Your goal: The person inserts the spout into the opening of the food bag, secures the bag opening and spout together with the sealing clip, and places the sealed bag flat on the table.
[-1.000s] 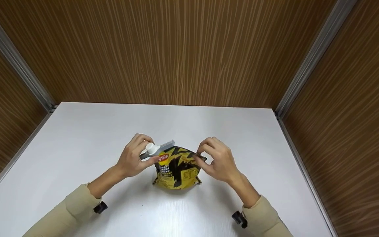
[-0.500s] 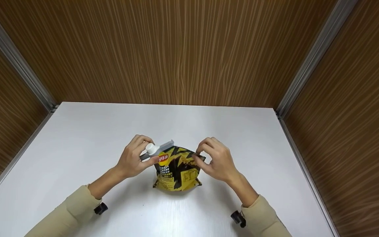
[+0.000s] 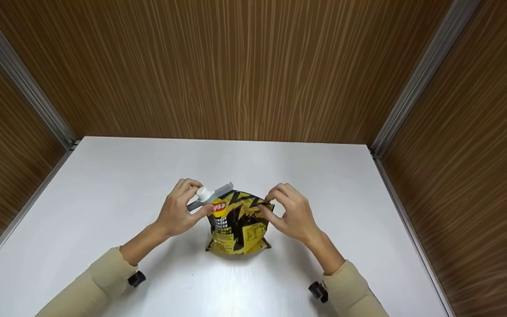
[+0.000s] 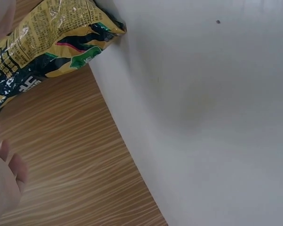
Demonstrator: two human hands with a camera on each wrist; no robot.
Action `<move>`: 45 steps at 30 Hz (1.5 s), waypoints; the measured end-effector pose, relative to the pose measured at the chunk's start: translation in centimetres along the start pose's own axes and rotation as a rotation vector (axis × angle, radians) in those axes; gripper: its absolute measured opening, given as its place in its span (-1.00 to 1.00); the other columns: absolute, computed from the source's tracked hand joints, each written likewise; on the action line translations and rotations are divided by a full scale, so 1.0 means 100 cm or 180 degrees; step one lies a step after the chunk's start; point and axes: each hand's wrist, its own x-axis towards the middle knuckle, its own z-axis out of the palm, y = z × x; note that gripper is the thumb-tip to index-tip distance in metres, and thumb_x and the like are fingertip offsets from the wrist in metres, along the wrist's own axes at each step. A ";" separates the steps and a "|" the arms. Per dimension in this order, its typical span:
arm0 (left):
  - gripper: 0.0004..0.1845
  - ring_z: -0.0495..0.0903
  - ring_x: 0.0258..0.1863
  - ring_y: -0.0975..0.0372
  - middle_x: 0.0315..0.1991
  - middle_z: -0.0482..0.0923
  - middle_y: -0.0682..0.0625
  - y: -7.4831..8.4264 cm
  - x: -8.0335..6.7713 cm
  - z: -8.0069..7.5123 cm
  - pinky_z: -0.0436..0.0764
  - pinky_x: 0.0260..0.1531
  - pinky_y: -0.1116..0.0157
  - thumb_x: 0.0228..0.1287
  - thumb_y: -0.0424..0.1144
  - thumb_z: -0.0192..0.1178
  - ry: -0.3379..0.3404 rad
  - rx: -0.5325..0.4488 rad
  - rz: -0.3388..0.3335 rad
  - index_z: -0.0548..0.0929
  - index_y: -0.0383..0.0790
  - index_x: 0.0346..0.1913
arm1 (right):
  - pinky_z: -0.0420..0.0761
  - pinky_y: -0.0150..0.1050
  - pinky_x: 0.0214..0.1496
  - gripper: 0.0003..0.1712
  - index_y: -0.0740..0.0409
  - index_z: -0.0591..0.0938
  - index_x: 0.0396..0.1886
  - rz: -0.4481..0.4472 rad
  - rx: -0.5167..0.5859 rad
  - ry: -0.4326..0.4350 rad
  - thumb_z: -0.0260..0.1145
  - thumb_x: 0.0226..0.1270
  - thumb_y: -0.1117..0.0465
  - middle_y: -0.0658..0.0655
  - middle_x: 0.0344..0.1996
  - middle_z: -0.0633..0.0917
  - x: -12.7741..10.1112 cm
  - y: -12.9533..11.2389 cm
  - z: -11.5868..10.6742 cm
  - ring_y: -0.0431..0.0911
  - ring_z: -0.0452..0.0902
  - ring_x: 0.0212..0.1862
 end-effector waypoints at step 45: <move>-0.39 0.57 0.02 0.05 0.00 0.65 -0.10 -0.023 0.011 0.011 0.57 0.11 0.10 0.35 0.32 0.26 -0.0124 0.0886 -0.0243 0.67 -0.23 -0.01 | 0.68 0.05 -0.11 -0.32 0.22 0.64 0.09 0.0110 -0.1654 -0.0168 0.62 0.10 -0.09 0.24 -0.08 0.70 -0.006 0.032 0.016 0.15 0.65 -0.12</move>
